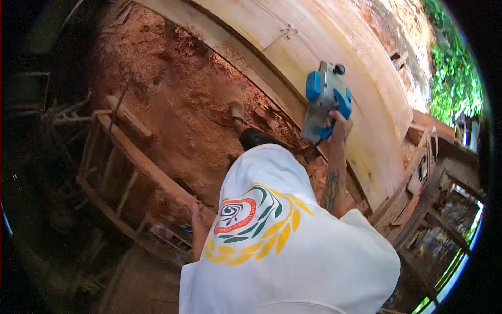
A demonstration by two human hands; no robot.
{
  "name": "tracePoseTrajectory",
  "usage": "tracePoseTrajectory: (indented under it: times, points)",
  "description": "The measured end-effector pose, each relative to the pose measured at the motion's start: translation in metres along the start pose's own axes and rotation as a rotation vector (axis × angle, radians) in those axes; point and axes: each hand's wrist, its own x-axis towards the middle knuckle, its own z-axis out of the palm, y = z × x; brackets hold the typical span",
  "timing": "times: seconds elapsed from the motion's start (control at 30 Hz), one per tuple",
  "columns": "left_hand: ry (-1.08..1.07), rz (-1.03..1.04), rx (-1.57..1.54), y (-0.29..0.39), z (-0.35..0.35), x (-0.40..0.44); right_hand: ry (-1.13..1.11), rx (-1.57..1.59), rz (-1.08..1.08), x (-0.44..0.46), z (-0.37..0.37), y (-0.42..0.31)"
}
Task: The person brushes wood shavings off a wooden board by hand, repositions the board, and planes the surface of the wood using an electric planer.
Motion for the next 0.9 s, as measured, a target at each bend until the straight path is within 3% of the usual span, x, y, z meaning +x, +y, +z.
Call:
tracePoseTrajectory:
  times: [0.03,0.13,0.2,0.37,0.43,0.57,0.6,0.7,0.77,0.83,0.9]
  points:
    - [0.025,-0.139,-0.248,0.020,-0.001,-0.022,0.008,0.012,-0.003,0.008,0.034,-0.014]
    - [0.108,-0.114,-0.095,0.057,-0.011,-0.027,0.061,-0.026,-0.020,0.040,0.103,-0.022]
    - [0.125,-0.099,-0.061,0.119,0.002,-0.039,0.091,-0.092,-0.025,0.065,0.135,-0.015]
    - [0.135,0.067,0.160,0.346,0.080,-0.029,0.152,-0.192,-0.025,0.106,0.207,0.014]
    - [-0.143,0.356,0.371,0.445,0.105,0.001,0.203,-0.232,-0.032,0.103,0.239,0.025]
    - [-0.343,0.742,0.805,0.646,0.213,0.000,0.328,-0.150,-0.093,0.108,0.249,0.061]
    - [-0.273,0.907,1.015,0.688,0.250,-0.006,0.311,0.035,-0.023,0.097,0.254,0.030]
    - [-0.396,1.237,1.208,0.800,0.372,-0.081,0.421,-0.109,-0.041,0.104,0.259,0.046]
    - [-0.398,1.309,1.191,0.836,0.449,-0.097,0.453,-0.124,-0.061,0.112,0.264,0.053]
    - [-0.504,1.669,1.213,0.860,0.510,-0.092,0.483,-0.095,-0.035,0.111,0.266,0.053]
    - [-0.487,1.662,1.322,0.854,0.557,-0.084,0.513,-0.031,-0.005,0.111,0.263,0.063]
